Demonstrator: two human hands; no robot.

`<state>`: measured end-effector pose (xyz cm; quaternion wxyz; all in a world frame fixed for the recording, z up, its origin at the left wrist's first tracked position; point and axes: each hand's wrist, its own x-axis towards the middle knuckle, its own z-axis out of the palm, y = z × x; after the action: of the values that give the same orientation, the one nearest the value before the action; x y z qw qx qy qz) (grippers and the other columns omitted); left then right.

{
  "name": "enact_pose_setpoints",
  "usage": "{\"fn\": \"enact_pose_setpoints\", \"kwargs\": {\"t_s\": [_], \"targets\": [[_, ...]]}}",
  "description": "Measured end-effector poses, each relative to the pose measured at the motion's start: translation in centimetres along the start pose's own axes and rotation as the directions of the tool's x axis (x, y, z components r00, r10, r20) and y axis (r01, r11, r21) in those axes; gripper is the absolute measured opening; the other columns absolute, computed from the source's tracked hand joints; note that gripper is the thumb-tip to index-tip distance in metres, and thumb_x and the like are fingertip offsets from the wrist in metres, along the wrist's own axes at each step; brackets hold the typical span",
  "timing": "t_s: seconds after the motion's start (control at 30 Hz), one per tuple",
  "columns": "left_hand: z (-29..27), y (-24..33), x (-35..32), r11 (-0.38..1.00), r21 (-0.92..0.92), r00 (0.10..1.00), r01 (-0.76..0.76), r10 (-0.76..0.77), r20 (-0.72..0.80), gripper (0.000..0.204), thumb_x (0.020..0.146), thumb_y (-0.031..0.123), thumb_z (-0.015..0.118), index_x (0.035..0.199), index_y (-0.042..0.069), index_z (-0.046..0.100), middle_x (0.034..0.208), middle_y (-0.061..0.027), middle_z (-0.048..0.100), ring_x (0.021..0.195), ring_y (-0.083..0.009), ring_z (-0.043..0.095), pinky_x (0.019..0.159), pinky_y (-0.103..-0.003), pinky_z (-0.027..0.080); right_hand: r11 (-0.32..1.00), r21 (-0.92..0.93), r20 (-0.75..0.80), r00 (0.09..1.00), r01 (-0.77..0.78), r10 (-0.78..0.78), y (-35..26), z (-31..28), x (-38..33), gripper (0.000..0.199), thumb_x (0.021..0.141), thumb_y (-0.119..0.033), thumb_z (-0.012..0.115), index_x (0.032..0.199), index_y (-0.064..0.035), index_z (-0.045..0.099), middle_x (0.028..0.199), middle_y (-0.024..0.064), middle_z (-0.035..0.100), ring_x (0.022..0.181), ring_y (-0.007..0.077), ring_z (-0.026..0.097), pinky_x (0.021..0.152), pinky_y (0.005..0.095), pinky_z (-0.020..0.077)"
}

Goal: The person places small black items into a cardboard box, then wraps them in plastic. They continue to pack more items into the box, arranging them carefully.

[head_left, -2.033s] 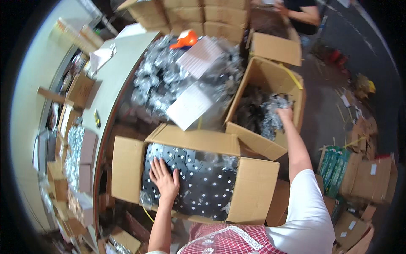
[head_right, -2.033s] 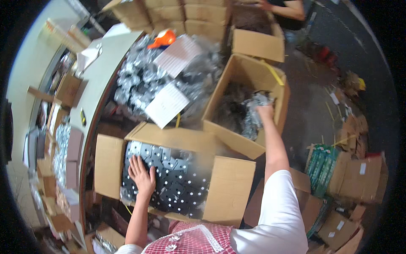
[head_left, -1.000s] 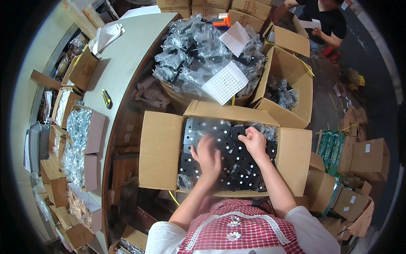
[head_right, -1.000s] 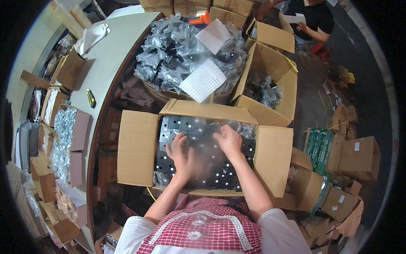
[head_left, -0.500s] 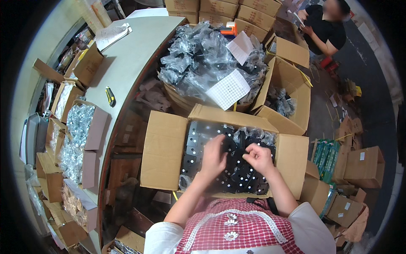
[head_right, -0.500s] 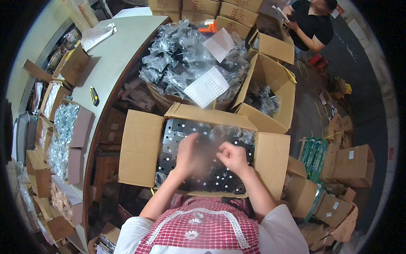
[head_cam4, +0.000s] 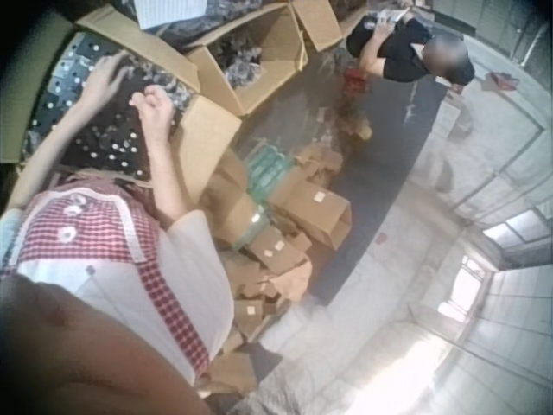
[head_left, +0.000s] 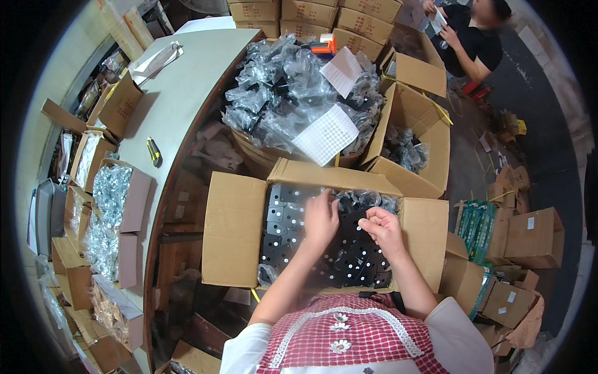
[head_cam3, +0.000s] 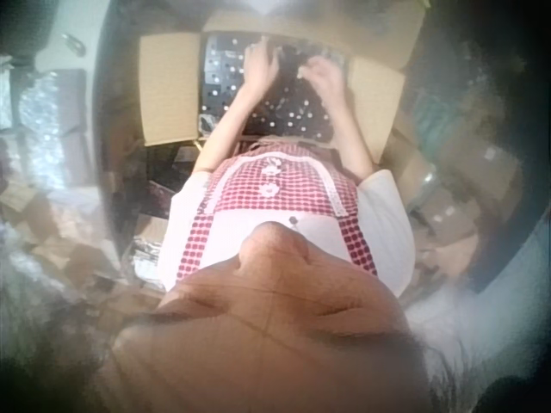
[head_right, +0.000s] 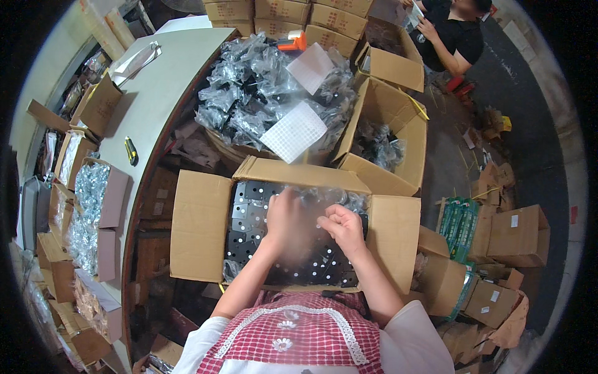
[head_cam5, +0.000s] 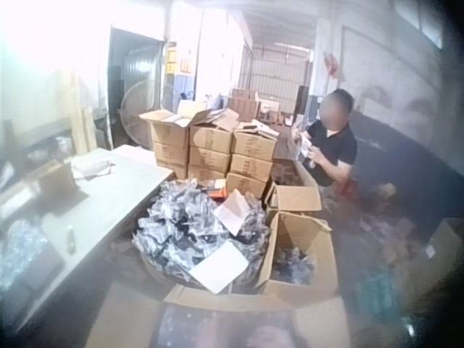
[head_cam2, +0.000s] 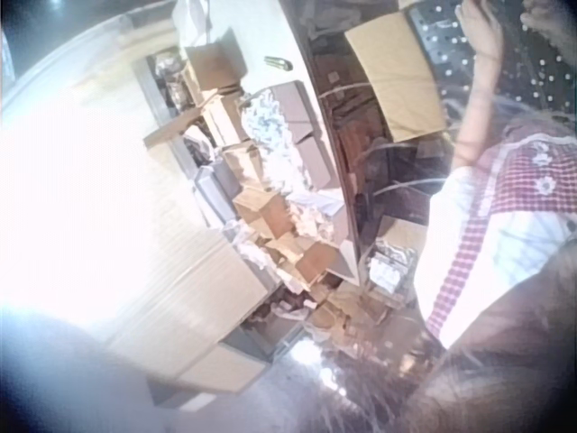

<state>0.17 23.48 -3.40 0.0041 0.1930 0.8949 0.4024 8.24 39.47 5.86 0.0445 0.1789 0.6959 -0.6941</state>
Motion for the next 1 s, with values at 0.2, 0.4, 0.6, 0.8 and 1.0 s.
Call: {"fn": "enact_pose_setpoints", "kwargs": {"t_s": [0.2, 0.4, 0.6, 0.8, 1.0], "targets": [[1.5, 0.0, 2.6, 0.978, 0.182, 0.991, -0.102, 0.116, -0.071, 0.033, 0.072, 0.007, 0.07, 0.105, 0.004, 0.064, 0.093, -0.0132, 0.066, 0.096, -0.0342, 0.059, 0.084, -0.045, 0.049, 0.977, 0.197, -0.054, 0.994, -0.087, 0.099, -1.5, -1.4, 0.3, 0.012, 0.089, -0.01, 0.073, 0.09, -0.0093, 0.062, 0.062, -0.009, 0.05, 0.048, 0.0, 0.038, 0.041, 0.0183, 0.0236], [-1.6, 0.7, 0.6, 0.918, -0.366, 0.986, 0.151, -0.116, 0.117, 0.008, 0.082, 0.007, 0.065, 0.089, 0.005, 0.069, 0.09, -0.0122, 0.069, 0.088, -0.0317, 0.064, 0.079, -0.039, 0.051, 0.964, 0.235, -0.04, 0.99, -0.124, 0.137, -1.8, -3.6, -0.2, 0.01, 0.087, -0.007, 0.075, 0.093, -0.0058, 0.068, 0.06, -0.0079, 0.049, 0.048, 0.0013, 0.039, 0.042, 0.0197, 0.0244], [-6.7, 5.2, -4.2, 0.188, -0.839, 0.859, 0.511, -0.134, 0.494, 0.011, 0.099, 0.012, 0.063, 0.101, 0.002, 0.065, 0.093, 0.0005, 0.065, 0.086, -0.0081, 0.058, 0.082, -0.024, 0.046, 0.802, -0.322, 0.27, 0.861, 0.503, -0.431, -0.8, -2.6, -1.2, 0.019, 0.093, -0.01, 0.072, 0.104, 0.0027, 0.065, 0.116, 0.0037, 0.061, 0.1, 0.0122, 0.054, 0.089, 0.0248, 0.0424], [-12.0, 6.2, -6.9, 0.206, -0.846, 0.849, 0.492, 0.099, 0.518, 0.018, 0.096, 0.011, 0.067, 0.111, 0.001, 0.064, 0.1, -0.0049, 0.067, 0.095, -0.0129, 0.064, 0.09, -0.03, 0.049, 0.994, -0.058, 0.422, 0.904, 0.094, -0.061, -0.8, -1.2, -1.8, 0.02, 0.104, -0.019, 0.058, 0.112, -0.0015, 0.058, 0.131, 0.0181, 0.064, 0.118, 0.0212, 0.061, 0.102, 0.0367, 0.0468], [-13.0, 4.3, -6.8, 0.661, -0.745, 0.989, -0.096, 0.147, 0.003, 0.051, 0.08, 0.0, 0.069, 0.128, 0.001, 0.054, 0.11, -0.0116, 0.069, 0.108, -0.032, 0.066, 0.101, -0.042, 0.049, 0.981, 0.189, 0.341, 0.935, 0.034, -0.098, -1.0, 1.6, -2.5, 0.016, 0.101, -0.012, 0.063, 0.111, -0.0002, 0.06, 0.12, 0.0141, 0.067, 0.112, 0.0194, 0.064, 0.098, 0.034, 0.0488]]}}
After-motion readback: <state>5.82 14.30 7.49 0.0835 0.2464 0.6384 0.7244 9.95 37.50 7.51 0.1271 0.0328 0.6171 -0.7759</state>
